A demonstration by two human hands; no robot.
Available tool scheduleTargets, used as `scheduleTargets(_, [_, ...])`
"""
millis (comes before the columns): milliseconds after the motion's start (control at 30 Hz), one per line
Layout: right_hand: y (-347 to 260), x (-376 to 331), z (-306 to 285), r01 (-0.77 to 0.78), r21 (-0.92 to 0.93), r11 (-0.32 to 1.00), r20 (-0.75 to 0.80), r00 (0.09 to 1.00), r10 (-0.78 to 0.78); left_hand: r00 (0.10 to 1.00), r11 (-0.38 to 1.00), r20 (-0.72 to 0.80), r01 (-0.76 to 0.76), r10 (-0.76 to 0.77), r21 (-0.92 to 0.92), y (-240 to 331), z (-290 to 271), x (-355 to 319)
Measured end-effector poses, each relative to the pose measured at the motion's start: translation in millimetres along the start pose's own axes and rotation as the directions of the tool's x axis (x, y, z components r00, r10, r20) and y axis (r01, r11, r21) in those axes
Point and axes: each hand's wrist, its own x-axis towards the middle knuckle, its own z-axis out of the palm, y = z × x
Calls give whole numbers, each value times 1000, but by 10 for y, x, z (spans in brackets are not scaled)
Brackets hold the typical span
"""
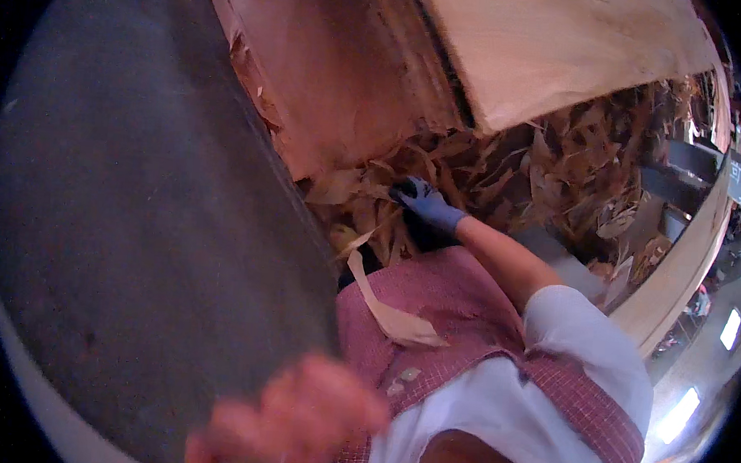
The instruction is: The person, wearing gloves, peels thin sheets of wood veneer from a stack, places them on a metal surface, and uses a blade to trim the edges and cut them to size.
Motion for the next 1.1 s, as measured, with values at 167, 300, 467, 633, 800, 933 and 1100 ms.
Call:
scheduleTargets(167, [780,1527,293,-19,-678,735,-92,994,-59,830,180,-455,525,-323,832,-2108,-2755,336])
scheduleTargets(300, [1192,2782,477,218,-670,709,-152,895,-419,712,-628,-529,158,-462,762,-3315,-4685,-178])
scheduleTargets(467, [432,3102,585,264,-235,935,-246,915,-320,723,-564,-395,10,-566,826,-3868,-5330,-830])
scheduleTargets(633, [755,3724,905,178,-784,595,-312,716,-625,564,-565,-484,38,-669,824,-4008,-4752,-1681])
scheduleTargets(800, [1128,3991,927,216,-710,670,-297,771,-563,398,-392,-496,316,-772,864,-3763,-4947,-2100])
scheduleTargets(933, [422,3474,719,136,-458,878,-331,891,-311,412,-214,-761,794,-501,570,-3518,-4999,-2187])
scheduleTargets(1100, [-525,2880,349,159,-280,947,-347,903,-255,380,297,-841,914,-386,277,-3168,-5202,-1579])
